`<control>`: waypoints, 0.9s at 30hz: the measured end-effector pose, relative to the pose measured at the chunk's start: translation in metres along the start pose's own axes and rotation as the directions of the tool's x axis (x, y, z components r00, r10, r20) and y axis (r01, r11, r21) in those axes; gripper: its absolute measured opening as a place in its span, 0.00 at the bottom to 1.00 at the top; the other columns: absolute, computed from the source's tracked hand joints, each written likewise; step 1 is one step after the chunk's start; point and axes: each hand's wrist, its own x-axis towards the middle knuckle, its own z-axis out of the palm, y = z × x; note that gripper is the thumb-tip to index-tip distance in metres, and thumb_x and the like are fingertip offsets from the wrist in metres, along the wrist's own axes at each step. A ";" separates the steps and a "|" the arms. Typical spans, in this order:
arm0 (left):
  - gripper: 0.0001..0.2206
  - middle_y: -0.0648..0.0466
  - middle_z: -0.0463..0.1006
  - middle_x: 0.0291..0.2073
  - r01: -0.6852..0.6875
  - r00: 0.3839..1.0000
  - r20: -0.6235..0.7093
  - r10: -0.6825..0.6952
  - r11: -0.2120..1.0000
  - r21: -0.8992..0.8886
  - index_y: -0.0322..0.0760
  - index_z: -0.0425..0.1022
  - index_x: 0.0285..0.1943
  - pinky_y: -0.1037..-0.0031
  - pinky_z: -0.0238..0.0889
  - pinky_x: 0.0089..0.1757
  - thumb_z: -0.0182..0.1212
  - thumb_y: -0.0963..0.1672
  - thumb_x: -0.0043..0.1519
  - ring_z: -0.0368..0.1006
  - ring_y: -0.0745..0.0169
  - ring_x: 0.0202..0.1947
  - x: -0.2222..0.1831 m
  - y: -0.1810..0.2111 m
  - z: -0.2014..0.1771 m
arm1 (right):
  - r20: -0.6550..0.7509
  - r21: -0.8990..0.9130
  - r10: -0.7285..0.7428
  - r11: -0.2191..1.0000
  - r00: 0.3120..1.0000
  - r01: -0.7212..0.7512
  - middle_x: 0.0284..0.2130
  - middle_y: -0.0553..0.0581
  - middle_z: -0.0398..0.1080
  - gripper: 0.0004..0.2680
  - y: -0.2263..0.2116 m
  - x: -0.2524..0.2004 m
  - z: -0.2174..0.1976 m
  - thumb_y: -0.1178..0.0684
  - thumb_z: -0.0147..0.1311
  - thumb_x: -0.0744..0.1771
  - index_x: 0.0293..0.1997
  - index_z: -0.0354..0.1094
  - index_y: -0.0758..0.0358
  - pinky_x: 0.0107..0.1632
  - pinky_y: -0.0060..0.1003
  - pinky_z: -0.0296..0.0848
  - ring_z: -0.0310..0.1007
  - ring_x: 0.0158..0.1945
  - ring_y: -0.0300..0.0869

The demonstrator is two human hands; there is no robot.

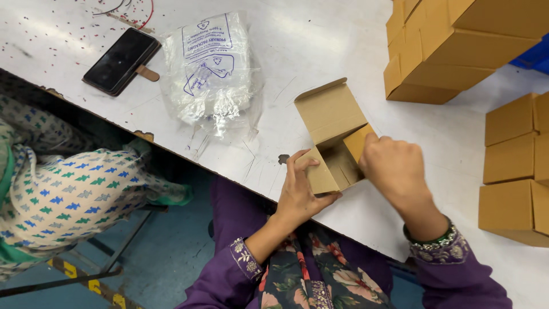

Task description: The person assembles cardboard boxes by hand and places LED recessed lights along with their power drivers into the boxes before closing them.

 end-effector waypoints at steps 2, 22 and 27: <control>0.42 0.37 0.58 0.65 -0.028 1.000 -0.011 0.029 1.000 0.014 0.41 0.54 0.64 0.59 0.72 0.55 0.83 0.47 0.46 0.67 0.37 0.62 0.000 -0.002 0.000 | 0.032 0.071 0.010 0.997 0.999 -0.013 0.21 0.58 0.74 0.11 0.007 -0.001 -0.004 0.44 0.61 0.63 0.30 0.70 0.60 0.25 0.42 0.72 0.76 0.22 0.49; 0.43 0.40 0.61 0.63 -0.069 0.997 -0.031 0.073 0.989 0.130 0.46 0.55 0.65 0.50 0.55 0.59 0.83 0.49 0.44 0.61 0.37 0.63 -0.003 -0.012 -0.013 | 0.389 0.864 -0.093 0.382 0.917 -0.328 0.44 0.66 0.75 0.17 0.089 0.021 0.015 0.54 0.45 0.69 0.66 0.59 0.66 0.45 0.43 0.74 0.76 0.42 0.49; 0.44 0.40 0.61 0.64 -0.131 0.990 0.075 0.123 0.984 0.119 0.46 0.55 0.67 0.49 0.53 0.62 0.82 0.51 0.45 0.60 0.36 0.66 0.015 -0.027 -0.026 | 0.315 0.648 -0.132 -0.694 0.940 -0.314 0.56 0.62 0.71 0.21 0.081 -0.013 0.126 0.56 0.48 0.71 0.74 0.52 0.71 0.51 0.37 0.75 0.76 0.51 0.42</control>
